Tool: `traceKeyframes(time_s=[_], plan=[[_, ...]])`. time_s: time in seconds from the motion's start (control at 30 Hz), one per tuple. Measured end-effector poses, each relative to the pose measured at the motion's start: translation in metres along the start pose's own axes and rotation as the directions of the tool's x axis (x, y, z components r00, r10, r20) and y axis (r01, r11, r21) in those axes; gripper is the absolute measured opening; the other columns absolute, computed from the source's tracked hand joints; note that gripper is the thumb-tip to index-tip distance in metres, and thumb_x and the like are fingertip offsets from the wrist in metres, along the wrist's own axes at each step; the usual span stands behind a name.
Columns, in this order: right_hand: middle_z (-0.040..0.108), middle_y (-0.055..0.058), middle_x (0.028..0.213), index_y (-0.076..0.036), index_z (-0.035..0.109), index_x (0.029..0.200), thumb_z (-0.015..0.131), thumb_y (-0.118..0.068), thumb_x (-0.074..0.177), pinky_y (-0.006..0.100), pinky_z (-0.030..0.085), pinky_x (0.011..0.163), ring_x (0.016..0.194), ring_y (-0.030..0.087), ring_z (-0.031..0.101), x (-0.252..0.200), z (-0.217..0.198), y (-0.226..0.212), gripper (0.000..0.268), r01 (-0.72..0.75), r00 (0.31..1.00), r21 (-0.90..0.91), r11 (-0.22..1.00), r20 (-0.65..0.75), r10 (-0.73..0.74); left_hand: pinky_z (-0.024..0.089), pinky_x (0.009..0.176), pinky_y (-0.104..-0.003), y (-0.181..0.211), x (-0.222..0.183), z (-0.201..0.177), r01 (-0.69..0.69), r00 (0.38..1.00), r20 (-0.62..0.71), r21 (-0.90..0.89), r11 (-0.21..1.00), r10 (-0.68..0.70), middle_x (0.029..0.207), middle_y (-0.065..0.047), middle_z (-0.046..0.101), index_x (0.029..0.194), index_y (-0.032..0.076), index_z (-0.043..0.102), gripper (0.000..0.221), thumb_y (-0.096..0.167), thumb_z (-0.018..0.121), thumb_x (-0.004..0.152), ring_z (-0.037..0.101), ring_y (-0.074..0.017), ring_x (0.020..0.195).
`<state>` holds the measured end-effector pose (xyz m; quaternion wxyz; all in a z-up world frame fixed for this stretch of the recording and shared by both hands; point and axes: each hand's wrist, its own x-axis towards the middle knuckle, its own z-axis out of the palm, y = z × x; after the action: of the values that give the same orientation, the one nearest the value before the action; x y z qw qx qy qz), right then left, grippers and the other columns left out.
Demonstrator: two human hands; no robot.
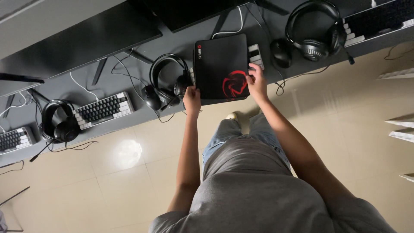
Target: Organizing and placing mouse pads on chairs.
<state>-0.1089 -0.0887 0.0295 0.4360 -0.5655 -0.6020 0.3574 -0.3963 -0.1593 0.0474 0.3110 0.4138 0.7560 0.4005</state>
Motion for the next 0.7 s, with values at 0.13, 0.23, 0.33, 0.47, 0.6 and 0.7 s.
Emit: traceKeyframes(time_s=[0.13,0.23,0.33,0.47,0.6,0.7], plan=[[0.074,0.01,0.105,-0.012,0.053,0.141,0.072,0.001,0.094,0.031,0.056,0.071,0.074,0.017,0.068,-0.015,0.014,0.011,0.052,-0.011,1.0,-0.026,1.0,0.013,0.011,0.055,0.076,-0.036,-0.047,-0.002,0.002,-0.14,0.99,-0.012,0.072,0.987,0.141,0.088,-0.014,0.072,0.11,0.001,0.066,0.016,0.01,0.065,0.096,0.069,-0.0264,0.078],[0.073,0.011,0.103,-0.012,0.053,0.14,0.073,0.0,0.093,0.032,0.056,0.069,0.073,0.018,0.068,-0.023,0.017,0.017,0.053,-0.046,0.999,-0.038,0.998,0.025,0.047,0.056,0.076,-0.04,-0.058,-0.006,0.004,-0.169,0.985,-0.023,0.108,0.98,0.172,0.094,-0.017,0.072,0.11,-0.001,0.064,0.018,0.005,0.062,0.093,0.071,-0.0322,0.082],[0.072,0.011,0.099,-0.012,0.053,0.14,0.074,0.0,0.091,0.033,0.056,0.067,0.071,0.019,0.067,-0.027,0.018,0.016,0.055,-0.075,0.996,-0.061,0.995,0.044,0.078,0.055,0.079,-0.046,-0.058,-0.011,0.001,-0.295,0.954,0.029,0.244,0.924,0.297,0.101,-0.023,0.07,0.113,-0.004,0.064,0.024,0.001,0.062,0.09,0.067,-0.0426,0.092],[0.07,0.011,0.092,-0.013,0.053,0.139,0.074,0.002,0.088,0.036,0.057,0.067,0.071,0.022,0.069,-0.029,0.018,0.018,0.057,-0.093,0.995,-0.134,0.987,0.031,0.098,0.054,0.081,-0.051,-0.051,-0.01,0.0,-0.218,0.975,0.105,0.34,0.915,0.193,0.103,-0.028,0.068,0.112,-0.005,0.063,0.022,0.003,0.062,0.092,0.065,-0.0472,0.094],[0.07,0.011,0.088,-0.013,0.054,0.136,0.075,0.003,0.086,0.038,0.057,0.068,0.072,0.025,0.07,-0.028,0.019,0.012,0.056,-0.093,0.995,-0.181,0.979,0.012,0.097,0.055,0.082,-0.051,-0.072,0.002,0.006,-0.191,0.977,0.167,0.408,0.893,0.132,0.104,-0.028,0.068,0.112,-0.002,0.062,0.024,0.003,0.061,0.089,0.066,-0.0477,0.095],[0.07,0.011,0.087,-0.012,0.055,0.134,0.076,0.001,0.086,0.04,0.056,0.068,0.072,0.026,0.07,-0.03,0.016,0.004,0.054,-0.088,0.996,-0.227,0.97,0.011,0.093,0.056,0.079,-0.053,-0.047,-0.001,0.001,-0.088,0.979,0.205,0.508,0.857,-0.021,0.11,-0.028,0.066,0.119,-0.001,0.059,0.025,0.008,0.058,0.096,0.067,-0.0475,0.096]])
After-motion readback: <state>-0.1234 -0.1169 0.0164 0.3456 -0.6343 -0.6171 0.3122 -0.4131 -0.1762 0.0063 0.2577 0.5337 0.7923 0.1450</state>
